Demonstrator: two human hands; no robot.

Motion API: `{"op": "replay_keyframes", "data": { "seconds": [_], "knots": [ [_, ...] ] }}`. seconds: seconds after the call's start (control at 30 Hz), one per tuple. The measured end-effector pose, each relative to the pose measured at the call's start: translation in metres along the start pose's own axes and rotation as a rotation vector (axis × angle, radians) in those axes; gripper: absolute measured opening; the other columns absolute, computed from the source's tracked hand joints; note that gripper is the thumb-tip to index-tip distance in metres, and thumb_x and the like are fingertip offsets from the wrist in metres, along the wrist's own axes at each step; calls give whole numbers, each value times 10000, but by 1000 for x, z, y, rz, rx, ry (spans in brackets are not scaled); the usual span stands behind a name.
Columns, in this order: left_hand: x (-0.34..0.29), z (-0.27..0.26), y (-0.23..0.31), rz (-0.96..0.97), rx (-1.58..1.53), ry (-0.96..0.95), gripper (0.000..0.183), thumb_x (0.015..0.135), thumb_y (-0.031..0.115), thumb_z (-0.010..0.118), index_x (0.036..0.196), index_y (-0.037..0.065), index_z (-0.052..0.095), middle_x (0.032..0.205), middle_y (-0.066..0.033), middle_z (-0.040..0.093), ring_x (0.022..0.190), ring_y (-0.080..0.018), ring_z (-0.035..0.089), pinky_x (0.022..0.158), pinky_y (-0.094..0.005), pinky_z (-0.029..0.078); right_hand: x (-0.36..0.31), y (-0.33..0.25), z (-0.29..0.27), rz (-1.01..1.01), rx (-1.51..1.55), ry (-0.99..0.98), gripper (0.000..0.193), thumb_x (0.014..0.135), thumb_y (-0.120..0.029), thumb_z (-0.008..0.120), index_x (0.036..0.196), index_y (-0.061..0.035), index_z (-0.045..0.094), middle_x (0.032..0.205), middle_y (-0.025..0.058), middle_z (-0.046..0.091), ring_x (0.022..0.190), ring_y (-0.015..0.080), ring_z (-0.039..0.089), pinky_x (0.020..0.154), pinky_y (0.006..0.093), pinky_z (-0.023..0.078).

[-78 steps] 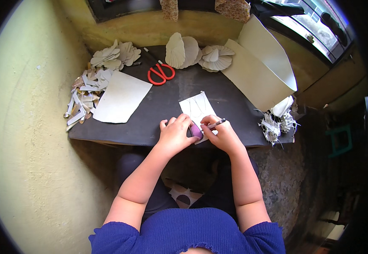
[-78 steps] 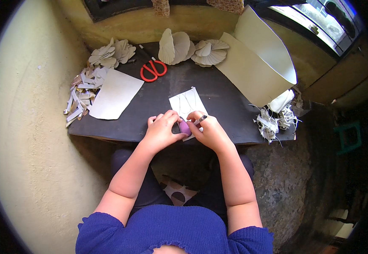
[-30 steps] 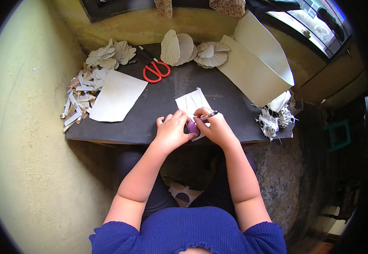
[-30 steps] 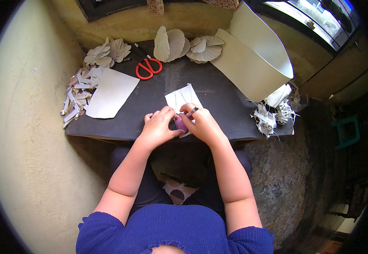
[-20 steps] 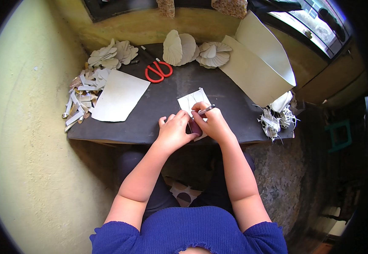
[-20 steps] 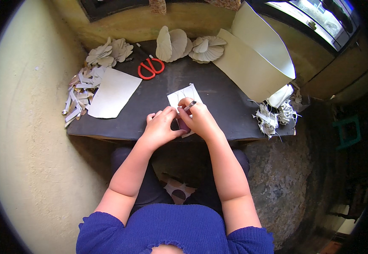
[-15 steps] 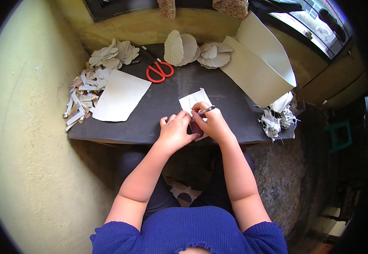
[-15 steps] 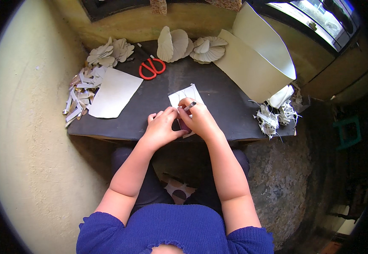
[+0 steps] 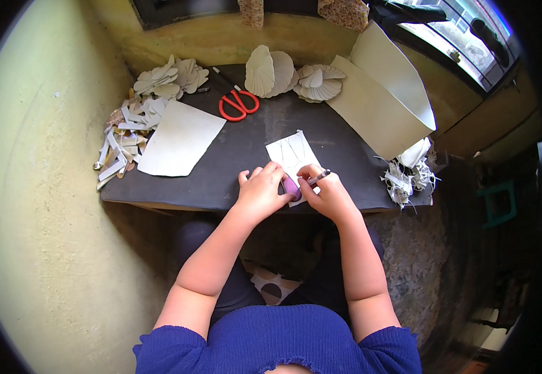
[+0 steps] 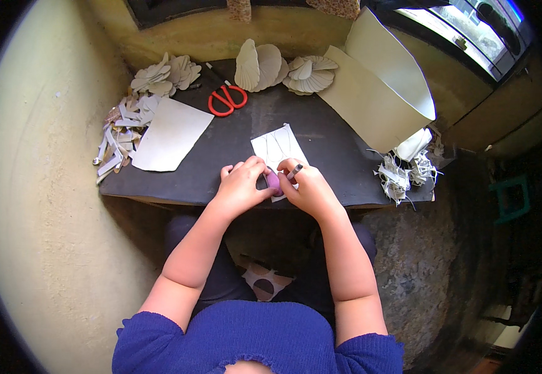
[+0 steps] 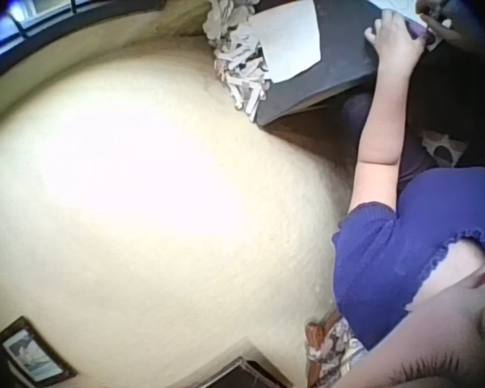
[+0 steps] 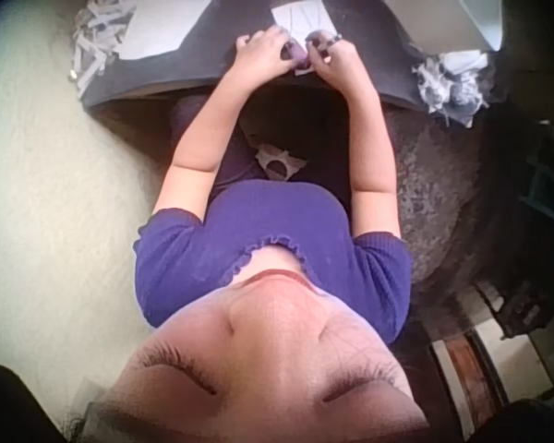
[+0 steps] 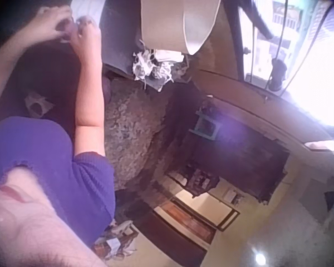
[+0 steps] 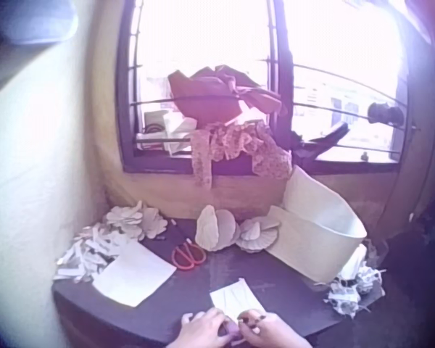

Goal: The person traces a purple template onto a white sheet of paper using a pen. They then pick up a larger white sheet of paper and hold it up to inspect it.

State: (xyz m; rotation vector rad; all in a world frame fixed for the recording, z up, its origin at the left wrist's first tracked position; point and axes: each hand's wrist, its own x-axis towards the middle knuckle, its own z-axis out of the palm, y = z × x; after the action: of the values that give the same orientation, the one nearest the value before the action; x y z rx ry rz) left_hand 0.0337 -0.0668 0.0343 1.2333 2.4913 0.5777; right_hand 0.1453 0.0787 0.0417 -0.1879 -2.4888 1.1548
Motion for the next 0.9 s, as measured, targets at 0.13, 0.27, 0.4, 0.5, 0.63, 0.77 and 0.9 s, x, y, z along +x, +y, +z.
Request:
{"op": "replay_keyframes", "data": {
  "seconds": [0.13, 0.27, 0.4, 0.5, 0.63, 0.77, 0.9],
  "knots": [
    [1, 1, -2, -5, -1, 0, 435, 747, 426, 780, 1043, 140, 640, 1180, -16, 574, 1151, -230, 560, 1040, -508, 321, -5, -3, -4, 19, 7, -8, 120, 856, -41, 663, 959, -9, 611, 805, 178, 678, 739, 296, 705, 666, 354, 552],
    [2, -1, -1, -13, -7, -11, 445, 735, 434, 789, 1035, 139, 641, 1187, -16, 575, 1159, -230, 558, 1037, -503, 322, -8, -5, -6, 29, 19, -23, 117, 863, -41, 655, 967, -16, 607, 779, 175, 676, 730, 301, 706, 662, 361, 553],
    [2, -2, 0, -22, -12, -20, 453, 727, 433, 797, 1033, 138, 640, 1181, -17, 579, 1159, -229, 559, 1029, -500, 325, -11, -5, -6, 15, 29, -40, 130, 862, -44, 656, 977, -25, 598, 771, 174, 675, 728, 304, 706, 664, 368, 553],
    [2, -2, 0, -18, -10, -13, 452, 726, 424, 802, 1034, 137, 637, 1172, -15, 584, 1159, -227, 561, 1023, -498, 328, -12, -6, -7, 3, 22, -61, 135, 860, -47, 659, 978, -30, 596, 777, 172, 675, 734, 306, 704, 668, 370, 551],
    [1, -4, 1, -18, -10, -11, 433, 735, 384, 797, 1049, 139, 629, 1163, -11, 588, 1161, -227, 561, 1022, -496, 327, -13, -6, -6, -2, 34, -77, 133, 856, -47, 662, 972, -33, 599, 790, 164, 674, 735, 306, 697, 672, 365, 549],
    [1, -3, 2, -14, -19, -5, 404, 747, 340, 786, 1060, 144, 622, 1159, -11, 591, 1162, -228, 562, 1024, -494, 325, -13, -11, -3, -54, 53, -78, 124, 858, -41, 661, 967, -31, 603, 802, 161, 669, 720, 301, 689, 671, 359, 546],
    [1, -4, 1, -14, -30, -14, 388, 751, 318, 781, 1062, 152, 620, 1158, -12, 593, 1164, -230, 562, 1027, -493, 321, -14, -15, 2, -58, 69, -102, 114, 862, -38, 661, 961, -24, 606, 818, 158, 667, 725, 292, 687, 674, 363, 542]
  ]
}}
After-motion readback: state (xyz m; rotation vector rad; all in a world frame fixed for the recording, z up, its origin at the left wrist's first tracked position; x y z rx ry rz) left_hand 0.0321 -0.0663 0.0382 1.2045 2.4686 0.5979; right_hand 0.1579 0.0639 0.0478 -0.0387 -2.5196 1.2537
